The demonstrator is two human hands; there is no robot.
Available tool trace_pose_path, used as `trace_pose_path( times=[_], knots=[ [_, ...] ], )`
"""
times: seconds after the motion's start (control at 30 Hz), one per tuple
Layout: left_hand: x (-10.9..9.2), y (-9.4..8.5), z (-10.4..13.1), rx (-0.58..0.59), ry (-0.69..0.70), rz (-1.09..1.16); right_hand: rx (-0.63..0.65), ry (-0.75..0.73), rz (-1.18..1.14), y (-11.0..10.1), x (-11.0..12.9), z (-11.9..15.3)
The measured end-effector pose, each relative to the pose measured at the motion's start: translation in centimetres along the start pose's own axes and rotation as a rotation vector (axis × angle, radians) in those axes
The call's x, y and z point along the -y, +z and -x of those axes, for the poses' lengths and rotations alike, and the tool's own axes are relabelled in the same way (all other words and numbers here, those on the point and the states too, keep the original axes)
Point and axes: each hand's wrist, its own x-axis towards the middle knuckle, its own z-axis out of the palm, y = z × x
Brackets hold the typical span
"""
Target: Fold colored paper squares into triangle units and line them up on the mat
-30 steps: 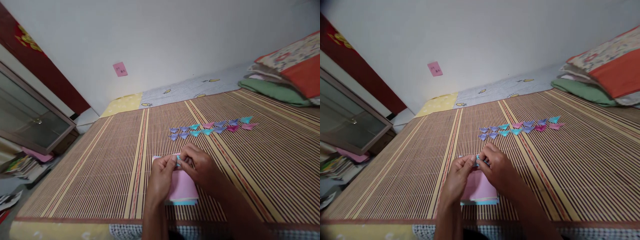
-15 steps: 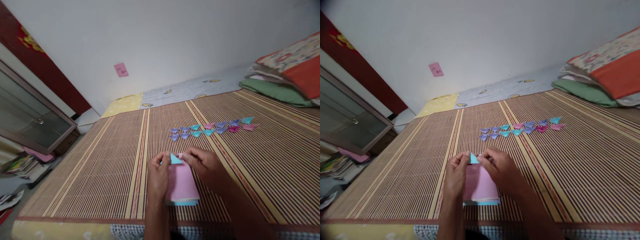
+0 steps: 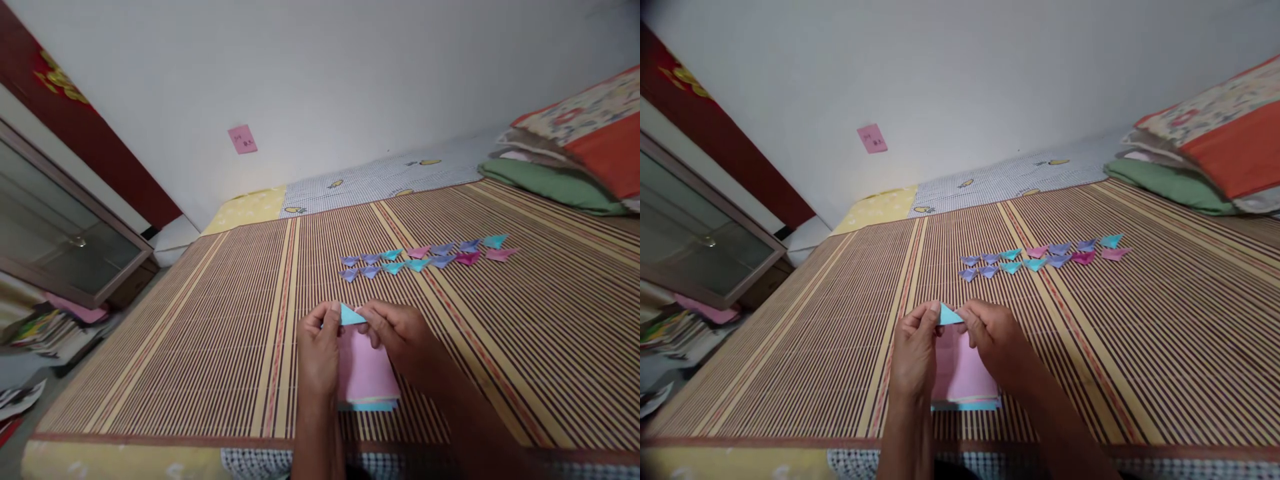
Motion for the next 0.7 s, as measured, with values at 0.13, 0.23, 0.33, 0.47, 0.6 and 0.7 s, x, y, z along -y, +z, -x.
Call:
trace_pose_path(
  times=[0.13,0.23,0.33,0.47,0.6,0.7],
  knots=[
    [0.5,-0.1,-0.2,-0.027,-0.048,0.063,0.039,-0.024,0.004,-0.5,-0.1,0.1],
    [0.6,-0.1,-0.2,-0.01,-0.077,0.116,0.027,-0.128,0.104,-0.2,-0.1,0.2],
    [0.4,0.0,-0.2,0.009,-0.088,0.15,0.023,-0.203,0.18,0.3,-0.1,0.2],
    [0.4,-0.1,-0.3,0.025,-0.099,0.175,0.011,-0.258,0.259,0.6,-0.2,0.0],
    [0.4,-0.1,-0.4,0.03,-0.113,0.191,-0.024,-0.359,0.422,0.7,-0.6,-0.1],
    [0.3,0.1,-0.4,0.041,-0.101,0.187,-0.035,-0.412,0.512,1.0,-0.8,0.0]
  ],
)
